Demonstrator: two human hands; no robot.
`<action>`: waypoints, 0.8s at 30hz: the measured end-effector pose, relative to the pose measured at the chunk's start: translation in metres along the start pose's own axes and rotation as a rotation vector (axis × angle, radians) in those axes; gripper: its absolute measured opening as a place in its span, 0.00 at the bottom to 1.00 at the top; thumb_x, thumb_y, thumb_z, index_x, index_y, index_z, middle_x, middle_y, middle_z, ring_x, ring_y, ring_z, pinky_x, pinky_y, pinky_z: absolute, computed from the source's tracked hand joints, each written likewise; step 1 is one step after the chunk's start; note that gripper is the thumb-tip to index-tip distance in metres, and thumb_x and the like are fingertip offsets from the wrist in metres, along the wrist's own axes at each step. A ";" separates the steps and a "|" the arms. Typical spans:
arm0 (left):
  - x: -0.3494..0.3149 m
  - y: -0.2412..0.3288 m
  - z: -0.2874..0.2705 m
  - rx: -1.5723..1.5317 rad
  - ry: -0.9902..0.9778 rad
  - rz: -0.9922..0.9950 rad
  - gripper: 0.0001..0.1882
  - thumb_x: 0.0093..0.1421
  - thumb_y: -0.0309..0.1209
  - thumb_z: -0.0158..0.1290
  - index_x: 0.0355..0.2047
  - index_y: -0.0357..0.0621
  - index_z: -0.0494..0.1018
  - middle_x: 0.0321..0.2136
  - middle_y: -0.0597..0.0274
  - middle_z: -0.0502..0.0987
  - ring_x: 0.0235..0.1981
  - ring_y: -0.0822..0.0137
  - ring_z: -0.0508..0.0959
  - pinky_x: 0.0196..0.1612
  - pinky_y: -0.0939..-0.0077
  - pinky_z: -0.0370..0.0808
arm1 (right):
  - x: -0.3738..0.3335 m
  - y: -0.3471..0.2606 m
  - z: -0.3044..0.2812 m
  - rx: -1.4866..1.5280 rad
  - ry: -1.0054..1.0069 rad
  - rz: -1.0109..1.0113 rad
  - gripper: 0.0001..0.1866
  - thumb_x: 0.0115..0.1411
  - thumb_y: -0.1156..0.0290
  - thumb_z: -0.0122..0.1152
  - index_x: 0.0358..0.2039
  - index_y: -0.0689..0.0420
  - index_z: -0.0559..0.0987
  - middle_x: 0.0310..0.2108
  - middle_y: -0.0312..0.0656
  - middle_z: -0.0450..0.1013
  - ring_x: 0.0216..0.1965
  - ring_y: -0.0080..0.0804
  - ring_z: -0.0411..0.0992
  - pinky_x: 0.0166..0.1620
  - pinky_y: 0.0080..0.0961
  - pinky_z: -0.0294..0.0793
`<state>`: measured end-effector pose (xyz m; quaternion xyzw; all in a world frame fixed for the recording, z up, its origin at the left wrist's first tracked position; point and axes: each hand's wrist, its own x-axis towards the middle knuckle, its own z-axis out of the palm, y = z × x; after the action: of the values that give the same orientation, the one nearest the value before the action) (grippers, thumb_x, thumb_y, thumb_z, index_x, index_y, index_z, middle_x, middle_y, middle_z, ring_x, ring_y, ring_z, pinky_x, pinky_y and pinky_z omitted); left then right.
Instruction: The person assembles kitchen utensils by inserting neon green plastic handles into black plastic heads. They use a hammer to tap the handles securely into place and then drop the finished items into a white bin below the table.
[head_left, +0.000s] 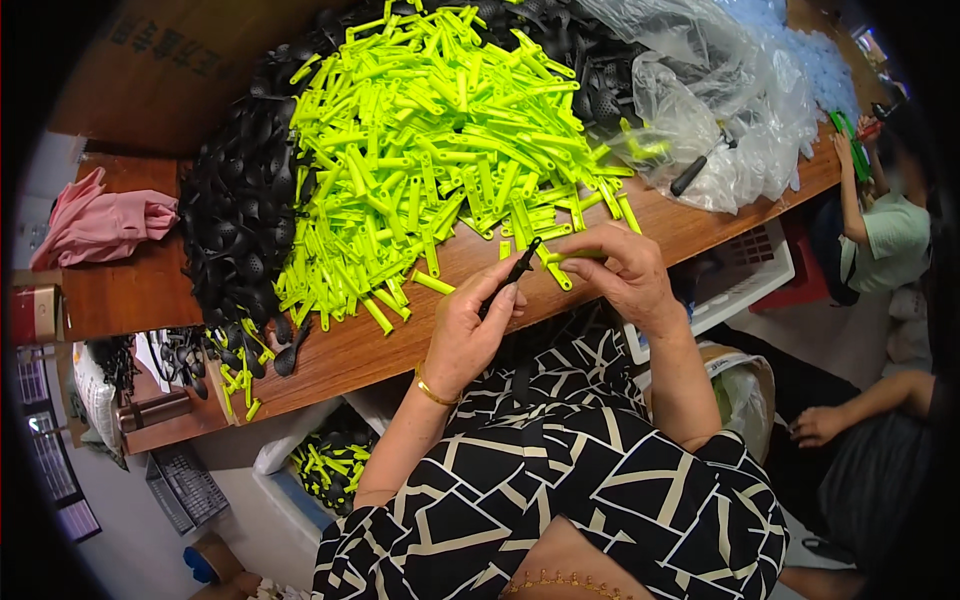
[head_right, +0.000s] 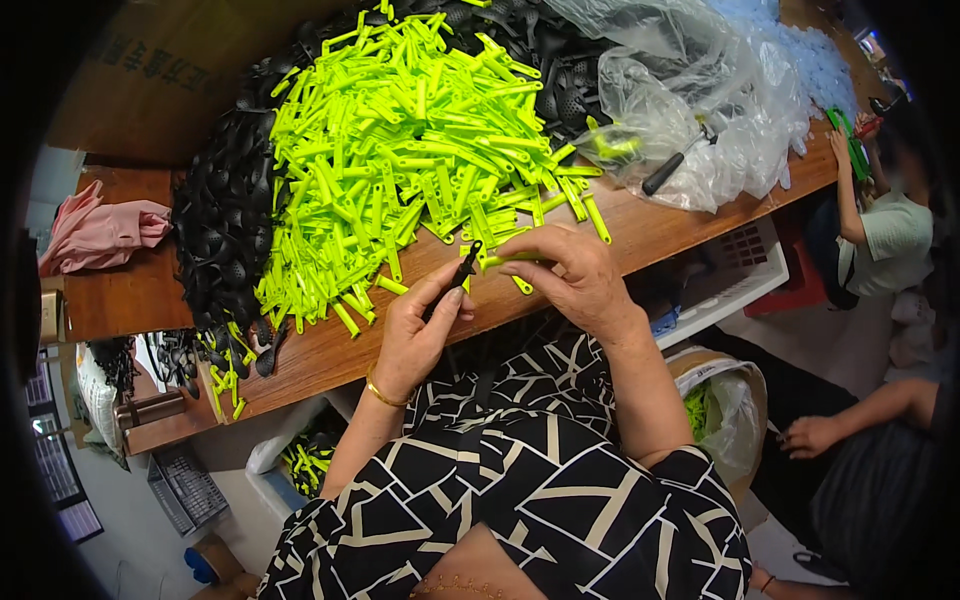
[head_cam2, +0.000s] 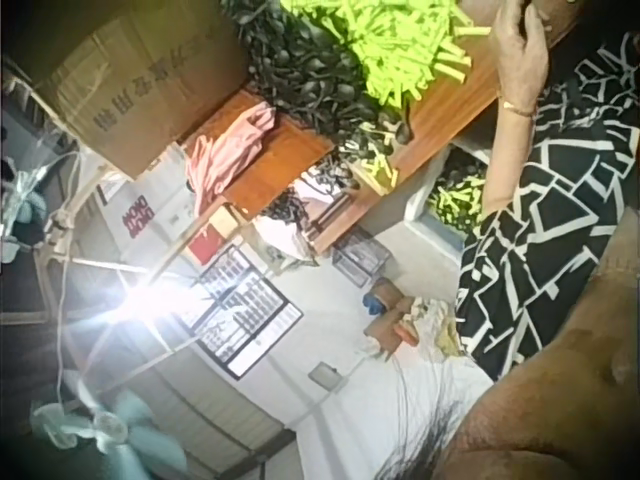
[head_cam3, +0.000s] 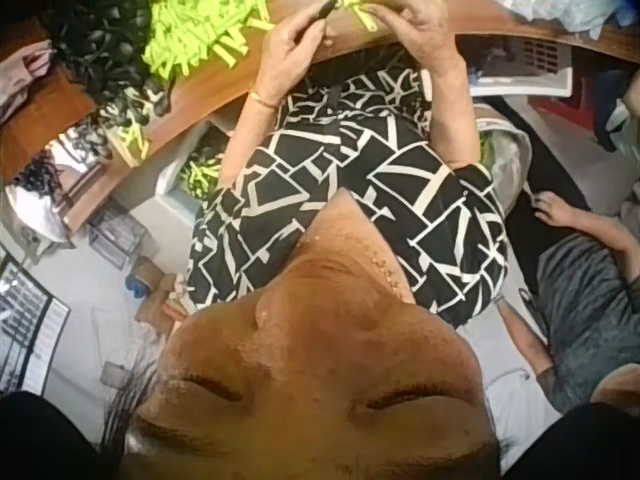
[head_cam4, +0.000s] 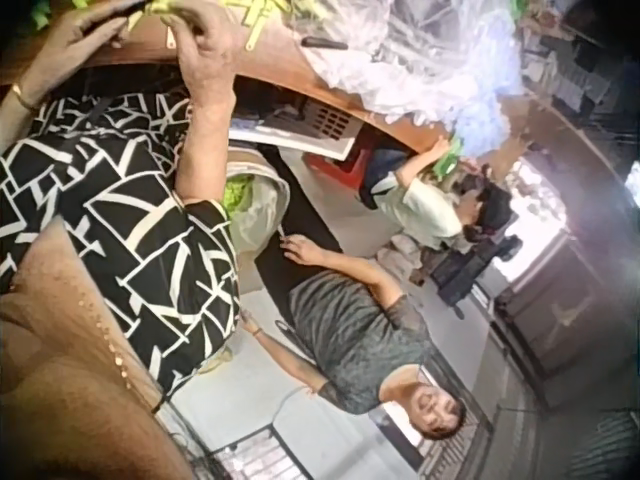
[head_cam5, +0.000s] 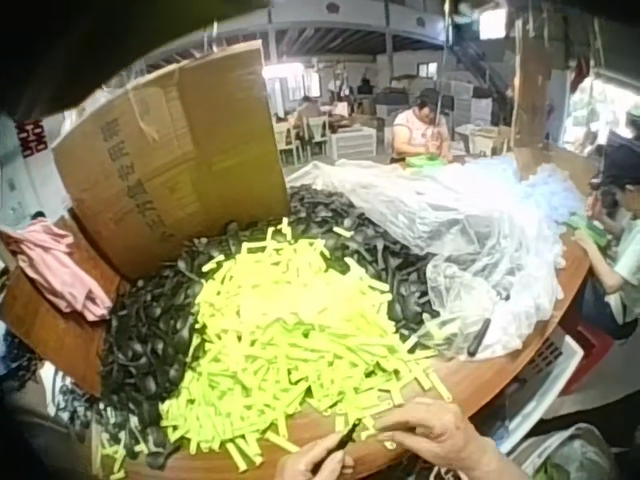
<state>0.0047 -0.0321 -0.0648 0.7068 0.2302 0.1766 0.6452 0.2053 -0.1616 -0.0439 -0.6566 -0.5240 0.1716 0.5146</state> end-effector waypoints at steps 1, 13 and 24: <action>-0.001 0.003 0.001 0.041 0.004 0.004 0.19 0.71 0.25 0.52 0.62 0.39 0.73 0.36 0.62 0.81 0.33 0.74 0.81 0.39 0.76 0.80 | 0.006 -0.008 -0.007 -0.156 -0.073 -0.069 0.10 0.57 0.72 0.72 0.40 0.54 0.86 0.33 0.40 0.82 0.35 0.36 0.79 0.38 0.31 0.75; -0.008 0.004 -0.005 0.212 -0.010 0.004 0.13 0.66 0.27 0.57 0.50 0.41 0.81 0.35 0.50 0.84 0.33 0.55 0.84 0.37 0.69 0.78 | 0.015 -0.005 -0.007 -0.176 -0.250 -0.133 0.12 0.52 0.74 0.74 0.38 0.51 0.87 0.27 0.37 0.77 0.31 0.36 0.75 0.36 0.33 0.71; -0.009 0.002 -0.013 0.553 -0.043 0.315 0.13 0.63 0.23 0.59 0.49 0.38 0.81 0.28 0.52 0.81 0.27 0.57 0.82 0.32 0.68 0.76 | 0.005 -0.006 0.013 -0.329 -0.251 -0.168 0.15 0.54 0.70 0.72 0.44 0.50 0.85 0.28 0.41 0.77 0.33 0.43 0.76 0.38 0.37 0.74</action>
<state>-0.0100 -0.0261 -0.0609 0.8858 0.1436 0.1898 0.3983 0.1943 -0.1509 -0.0430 -0.6591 -0.6578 0.1208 0.3439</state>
